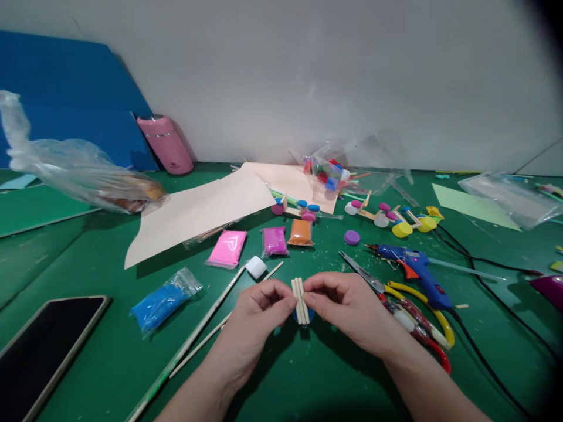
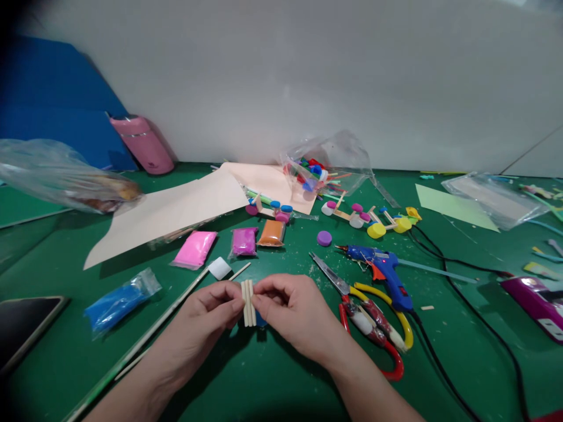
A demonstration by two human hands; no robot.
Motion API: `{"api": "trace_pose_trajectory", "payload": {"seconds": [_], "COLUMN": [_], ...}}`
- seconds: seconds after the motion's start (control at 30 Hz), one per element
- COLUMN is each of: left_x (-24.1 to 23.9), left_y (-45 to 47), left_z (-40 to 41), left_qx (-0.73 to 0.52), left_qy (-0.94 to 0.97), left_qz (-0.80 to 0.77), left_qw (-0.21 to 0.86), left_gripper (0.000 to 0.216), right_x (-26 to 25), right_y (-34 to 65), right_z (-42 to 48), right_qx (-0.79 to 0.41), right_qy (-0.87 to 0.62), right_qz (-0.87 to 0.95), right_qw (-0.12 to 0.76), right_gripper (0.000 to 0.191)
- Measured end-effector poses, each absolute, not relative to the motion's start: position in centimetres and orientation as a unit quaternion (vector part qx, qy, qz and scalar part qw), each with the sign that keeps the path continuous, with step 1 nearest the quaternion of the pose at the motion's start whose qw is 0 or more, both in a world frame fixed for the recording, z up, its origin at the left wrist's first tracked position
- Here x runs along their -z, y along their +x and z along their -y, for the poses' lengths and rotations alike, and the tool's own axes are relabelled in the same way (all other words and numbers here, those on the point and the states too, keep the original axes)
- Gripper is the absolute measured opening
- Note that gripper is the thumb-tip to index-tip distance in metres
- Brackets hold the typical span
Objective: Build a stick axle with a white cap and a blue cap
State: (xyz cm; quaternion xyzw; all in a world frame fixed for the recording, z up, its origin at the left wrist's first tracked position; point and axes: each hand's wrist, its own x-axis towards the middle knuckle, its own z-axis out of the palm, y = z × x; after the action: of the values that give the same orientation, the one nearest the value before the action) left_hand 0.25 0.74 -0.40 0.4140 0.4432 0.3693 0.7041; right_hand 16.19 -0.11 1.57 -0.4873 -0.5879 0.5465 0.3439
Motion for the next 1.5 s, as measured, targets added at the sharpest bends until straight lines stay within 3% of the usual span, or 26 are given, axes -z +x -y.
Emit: {"api": "trace_pose_trajectory", "payload": {"seconds": [1.5], "left_x": [0.35], "left_y": [0.12], "left_z": [-0.71], "left_qx": [-0.37], "left_qy": [0.428], "left_qz": [-0.457], "left_qw": [0.687], "left_gripper": [0.017], "right_x": [-1.18], "right_y": [16.08], "right_z": [0.1], "right_qx": [-0.508], "right_qy": [-0.492], "right_qz": [0.626], "right_qw": [0.328], "right_gripper": [0.015]}}
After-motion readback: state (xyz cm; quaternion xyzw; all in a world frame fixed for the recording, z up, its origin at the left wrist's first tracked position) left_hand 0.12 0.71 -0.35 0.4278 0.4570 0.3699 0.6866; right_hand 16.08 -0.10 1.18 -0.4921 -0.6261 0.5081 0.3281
